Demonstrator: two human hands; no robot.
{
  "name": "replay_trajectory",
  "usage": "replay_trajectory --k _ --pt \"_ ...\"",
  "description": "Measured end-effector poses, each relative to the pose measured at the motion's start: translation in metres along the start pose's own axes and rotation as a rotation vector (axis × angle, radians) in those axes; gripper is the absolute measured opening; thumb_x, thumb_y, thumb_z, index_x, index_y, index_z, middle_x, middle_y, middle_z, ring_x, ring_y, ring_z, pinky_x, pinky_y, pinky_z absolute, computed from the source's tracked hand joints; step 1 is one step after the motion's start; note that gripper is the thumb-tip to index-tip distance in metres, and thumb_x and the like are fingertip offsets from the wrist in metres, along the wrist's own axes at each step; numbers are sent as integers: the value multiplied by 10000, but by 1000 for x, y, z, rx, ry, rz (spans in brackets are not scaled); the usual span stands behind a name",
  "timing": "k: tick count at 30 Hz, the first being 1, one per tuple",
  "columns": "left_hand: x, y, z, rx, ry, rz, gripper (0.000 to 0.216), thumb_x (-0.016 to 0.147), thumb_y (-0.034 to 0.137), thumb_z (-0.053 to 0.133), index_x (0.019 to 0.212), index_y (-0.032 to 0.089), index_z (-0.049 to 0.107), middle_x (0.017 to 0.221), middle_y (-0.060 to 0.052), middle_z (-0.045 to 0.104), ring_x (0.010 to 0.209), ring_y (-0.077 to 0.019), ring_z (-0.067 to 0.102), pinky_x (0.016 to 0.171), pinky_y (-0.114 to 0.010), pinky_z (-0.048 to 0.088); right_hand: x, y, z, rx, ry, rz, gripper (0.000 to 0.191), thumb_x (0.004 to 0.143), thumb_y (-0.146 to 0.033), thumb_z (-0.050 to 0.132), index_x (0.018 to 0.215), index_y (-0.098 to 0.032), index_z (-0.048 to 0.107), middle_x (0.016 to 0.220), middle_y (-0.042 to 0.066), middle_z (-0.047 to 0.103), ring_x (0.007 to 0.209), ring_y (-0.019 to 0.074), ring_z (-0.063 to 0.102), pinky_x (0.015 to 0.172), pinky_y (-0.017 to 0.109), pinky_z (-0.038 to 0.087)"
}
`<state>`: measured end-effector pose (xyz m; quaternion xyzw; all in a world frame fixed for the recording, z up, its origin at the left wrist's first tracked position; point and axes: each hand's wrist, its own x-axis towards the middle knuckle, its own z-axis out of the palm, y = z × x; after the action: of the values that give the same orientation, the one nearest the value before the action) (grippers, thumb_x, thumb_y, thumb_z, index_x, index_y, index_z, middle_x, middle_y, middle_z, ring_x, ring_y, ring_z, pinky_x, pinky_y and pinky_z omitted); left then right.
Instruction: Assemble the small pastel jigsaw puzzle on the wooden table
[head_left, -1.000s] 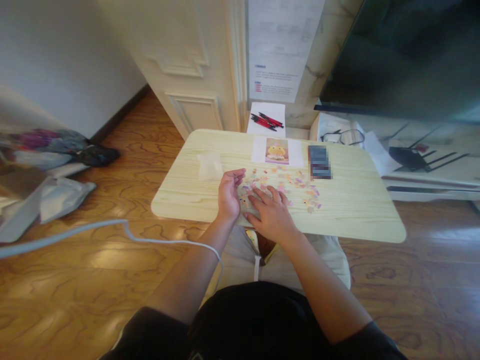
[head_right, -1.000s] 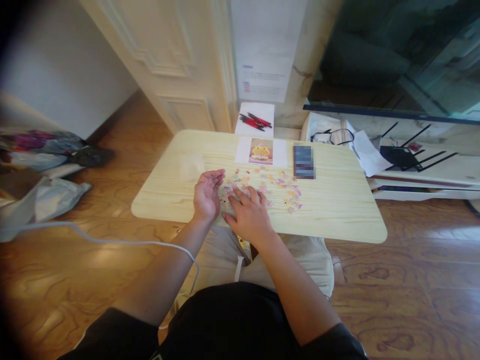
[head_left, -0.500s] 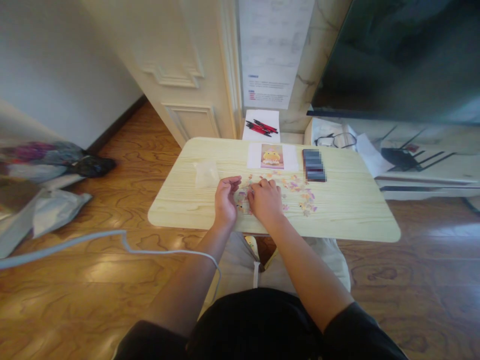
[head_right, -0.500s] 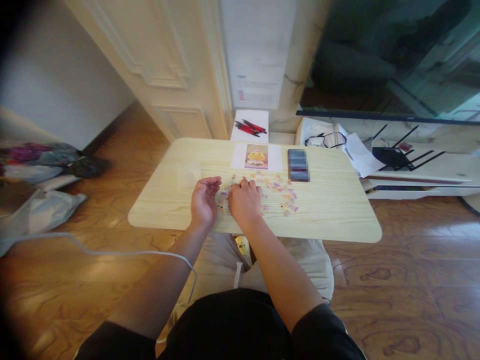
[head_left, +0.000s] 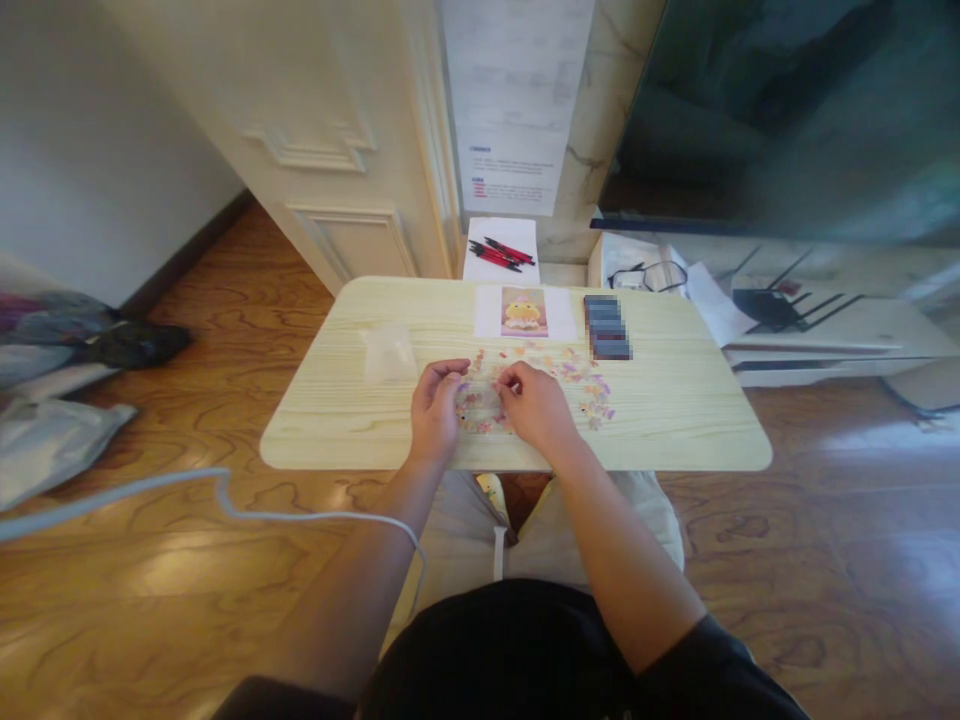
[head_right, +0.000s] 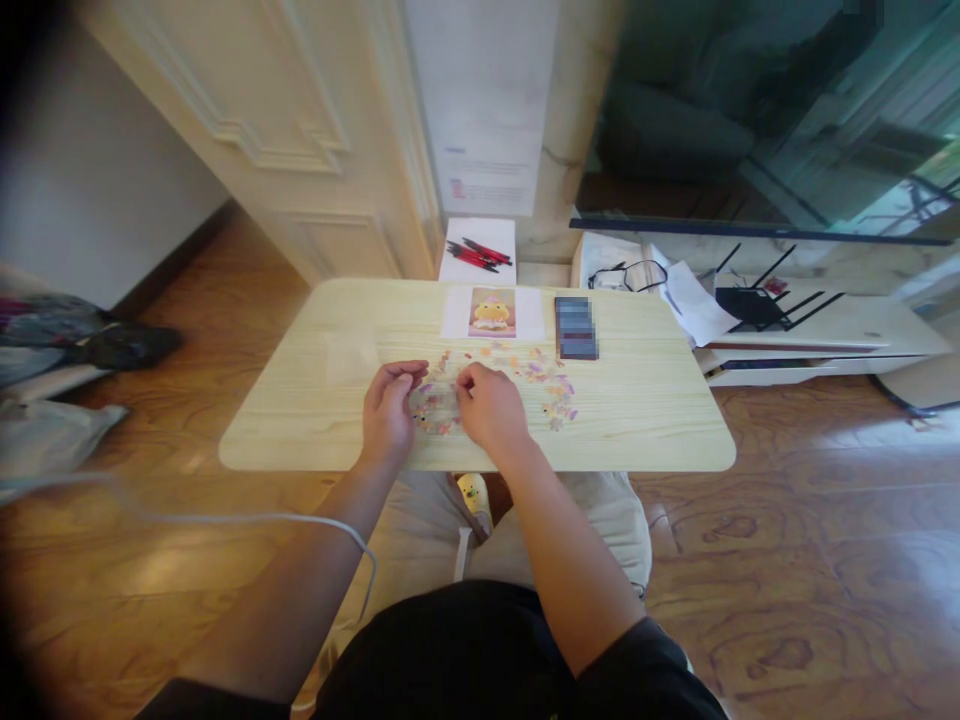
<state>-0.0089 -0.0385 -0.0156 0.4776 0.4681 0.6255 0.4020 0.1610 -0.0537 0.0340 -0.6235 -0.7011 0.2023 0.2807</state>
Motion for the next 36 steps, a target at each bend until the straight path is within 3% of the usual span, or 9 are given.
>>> replay_trajectory --k 3,7,13,18,20,24,26,31,36 --pt "-4 9 5 65 -9 -8 169 899 331 677 1007 209 721 1049 -42 747 1017 -195 681 934 -331 534 -11 29 -20 75 35 107 80 970 -266 686 997 -247 758 951 15 798 853 185 704 796 297 503" --pt "-5 16 10 99 -43 0 153 881 326 698 981 210 703 992 -30 735 976 -193 680 877 -326 543 -21 54 -32 63 23 184 177 949 -185 667 1019 -270 807 1031 15 824 908 196 725 837 312 510" --pt "-5 8 8 117 -65 0 139 892 310 696 992 214 706 1036 -29 745 972 -187 684 872 -322 531 -23 55 -29 94 21 217 140 907 -150 702 958 -263 766 950 -10 816 877 181 735 802 290 513" --pt "-5 3 5 181 -86 41 148 930 316 674 1036 215 699 1083 -40 748 1018 -203 696 945 -363 542 -21 49 -30 -2 36 225 48 925 -221 706 911 -255 735 915 0 799 836 185 712 766 294 485" --pt "-6 6 6 281 -159 119 186 957 325 647 1104 221 697 1157 -54 744 1107 -222 693 1021 -399 533 -20 48 -31 -43 29 227 53 930 -222 697 915 -255 736 921 7 798 834 190 706 762 298 474" --pt "-12 21 15 648 -472 355 365 990 326 605 1342 250 663 1440 -80 664 1393 -269 564 1219 -485 412 -19 44 -32 -106 17 197 93 937 -206 672 910 -253 748 921 18 796 868 205 705 785 310 464" --pt "-16 27 21 834 -569 383 457 984 358 612 1432 268 622 1565 -80 581 1457 -310 499 1216 -531 398 -18 44 -33 -136 12 172 110 940 -202 665 897 -250 755 917 22 795 892 212 704 814 318 464" --pt "-23 32 28 1043 -671 396 530 978 376 584 1505 315 586 1664 -27 496 1499 -345 442 1203 -579 385 -19 50 -34 -145 49 76 135 943 -175 658 939 -241 776 981 38 785 961 217 690 924 337 468" --pt "-23 31 28 1059 -700 411 545 967 321 543 1509 301 600 1631 6 543 1486 -333 455 1211 -571 367 -22 55 -35 -166 95 24 167 952 -193 674 1022 -248 815 1100 75 760 1097 259 661 1031 389 449"
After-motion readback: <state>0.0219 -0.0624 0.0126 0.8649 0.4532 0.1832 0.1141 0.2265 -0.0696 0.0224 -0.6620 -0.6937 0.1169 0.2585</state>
